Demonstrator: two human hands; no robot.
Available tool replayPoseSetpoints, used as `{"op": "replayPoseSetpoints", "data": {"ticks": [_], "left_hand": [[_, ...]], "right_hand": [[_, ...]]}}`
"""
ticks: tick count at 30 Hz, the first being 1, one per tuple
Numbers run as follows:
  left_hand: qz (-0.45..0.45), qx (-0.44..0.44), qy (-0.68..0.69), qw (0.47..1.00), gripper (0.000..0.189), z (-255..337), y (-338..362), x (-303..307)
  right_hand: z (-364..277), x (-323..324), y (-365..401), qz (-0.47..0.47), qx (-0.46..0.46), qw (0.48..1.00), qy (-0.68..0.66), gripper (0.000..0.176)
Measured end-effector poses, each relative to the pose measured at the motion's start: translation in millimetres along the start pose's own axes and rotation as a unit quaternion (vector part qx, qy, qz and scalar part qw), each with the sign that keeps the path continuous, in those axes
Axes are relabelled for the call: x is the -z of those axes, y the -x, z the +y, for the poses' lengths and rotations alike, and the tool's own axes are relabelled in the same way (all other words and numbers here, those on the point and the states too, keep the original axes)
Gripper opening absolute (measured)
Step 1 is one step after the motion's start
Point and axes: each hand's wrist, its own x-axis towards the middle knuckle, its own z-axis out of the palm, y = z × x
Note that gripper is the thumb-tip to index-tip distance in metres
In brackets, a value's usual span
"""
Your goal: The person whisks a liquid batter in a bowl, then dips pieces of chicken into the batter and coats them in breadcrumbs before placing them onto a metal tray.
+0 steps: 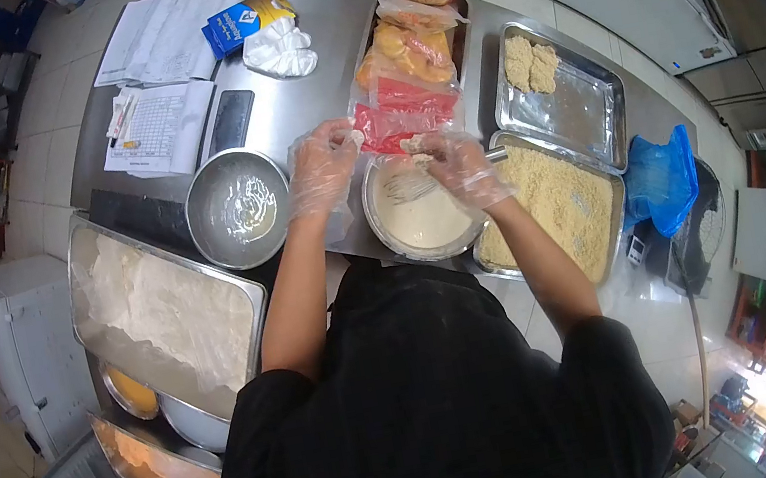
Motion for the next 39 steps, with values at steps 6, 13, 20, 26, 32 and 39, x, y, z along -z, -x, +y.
{"op": "replayPoseSetpoints", "data": {"ticks": [6,13,20,26,32,39], "left_hand": [[-0.079,-0.027,-0.065,0.994,0.04,5,-22,1],[-0.11,-0.038,-0.071,0.991,0.044,-5,-54,-14],[-0.138,-0.004,-0.06,0.989,0.037,5,-84,-20],[-0.147,-0.166,-0.022,0.975,0.042,-7,-108,-43],[-0.103,-0.218,-0.292,0.926,0.041,19,-118,-52],[-0.089,-0.266,-0.242,0.929,0.033,10,-157,-72]], "right_hand": [[-5,-23,-2,0.034,-0.023,0.991,0.129,0.04],[-9,-32,-15,0.072,-0.06,0.98,0.175,0.045],[4,-2,-59,0.172,0.045,0.953,0.246,0.042],[-5,0,-64,0.099,-0.04,0.967,0.233,0.044],[25,-31,-61,0.071,-0.012,0.977,0.202,0.037],[52,-46,-107,0.141,0.05,0.969,0.195,0.027]]}}
